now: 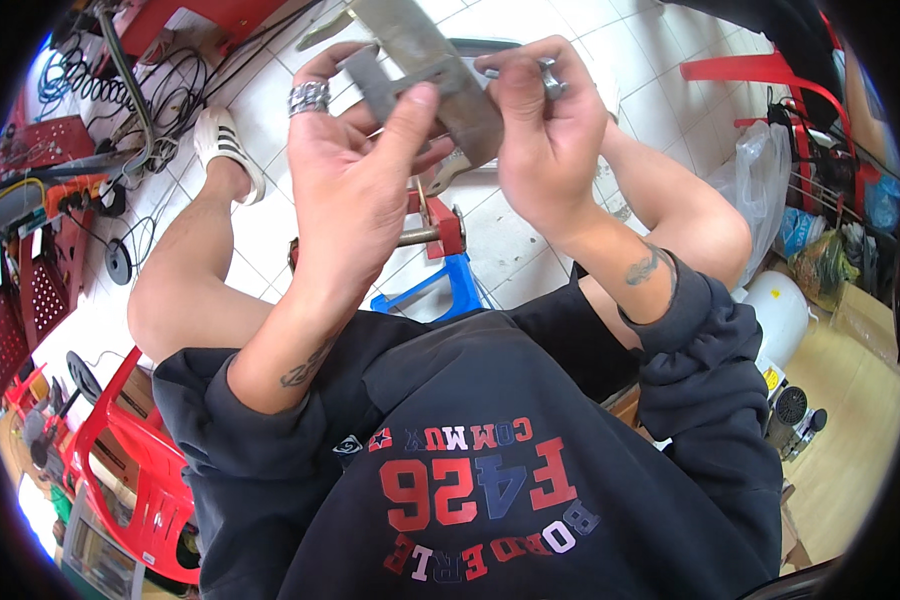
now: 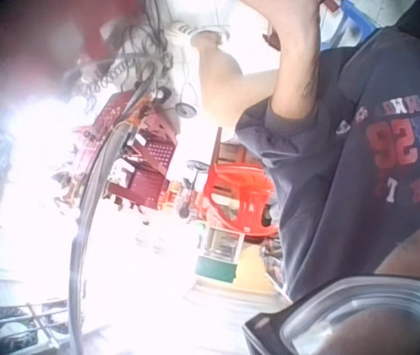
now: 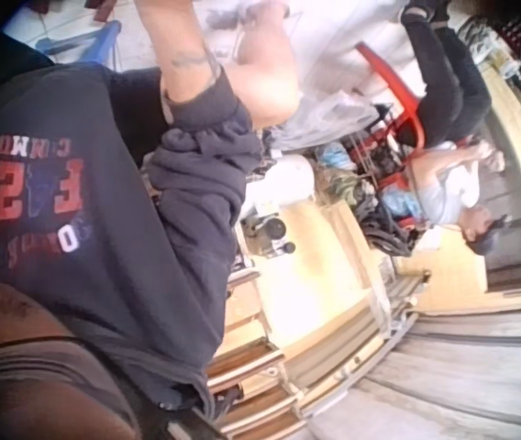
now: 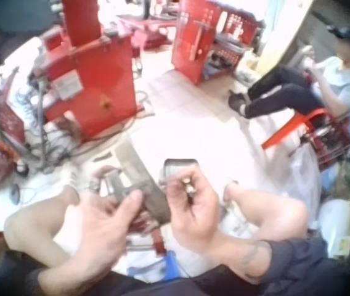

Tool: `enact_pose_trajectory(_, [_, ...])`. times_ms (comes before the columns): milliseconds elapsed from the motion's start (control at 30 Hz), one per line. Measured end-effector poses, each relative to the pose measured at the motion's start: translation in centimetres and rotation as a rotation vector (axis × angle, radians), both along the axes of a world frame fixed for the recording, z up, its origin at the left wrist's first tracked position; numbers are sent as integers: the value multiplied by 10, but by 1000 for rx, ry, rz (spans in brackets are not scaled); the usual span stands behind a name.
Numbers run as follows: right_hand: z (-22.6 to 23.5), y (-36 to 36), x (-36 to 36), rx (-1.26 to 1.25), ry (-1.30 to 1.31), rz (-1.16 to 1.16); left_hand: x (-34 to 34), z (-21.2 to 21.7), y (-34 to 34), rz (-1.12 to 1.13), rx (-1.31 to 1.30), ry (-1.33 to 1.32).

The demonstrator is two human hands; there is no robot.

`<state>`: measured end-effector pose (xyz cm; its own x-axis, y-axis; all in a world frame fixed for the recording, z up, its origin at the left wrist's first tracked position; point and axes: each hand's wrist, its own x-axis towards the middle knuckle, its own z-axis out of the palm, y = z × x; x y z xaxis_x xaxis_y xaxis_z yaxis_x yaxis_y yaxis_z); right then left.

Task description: The person sits on the floor and uses a wrench to tighten a bolt on a metal bracket clamped in a red bench vise. They then remove the bracket, insert a bolt and nut, and tighten it by hand before placing the assembled part into a metal tray.

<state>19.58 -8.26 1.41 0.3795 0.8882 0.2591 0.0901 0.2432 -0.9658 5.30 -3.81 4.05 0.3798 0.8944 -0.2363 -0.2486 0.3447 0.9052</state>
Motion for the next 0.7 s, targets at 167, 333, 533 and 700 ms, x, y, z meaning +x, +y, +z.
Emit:
enact_pose_trajectory(167, [0,3,-3,-79,-62,69,-10,-3,5,-71,19,75])
enact_pose_trajectory(333, [-4,4,-11,-118,-118,75,-13,-12,8,-72,-41,115])
enact_pose_trajectory(533, [14,7,-7,-143,-462,83,-9,-11,4,-91,-372,-3])
enact_pose_trajectory(700, [18,6,-6,-100,-647,216,-1,-15,7,-166,-494,-196])
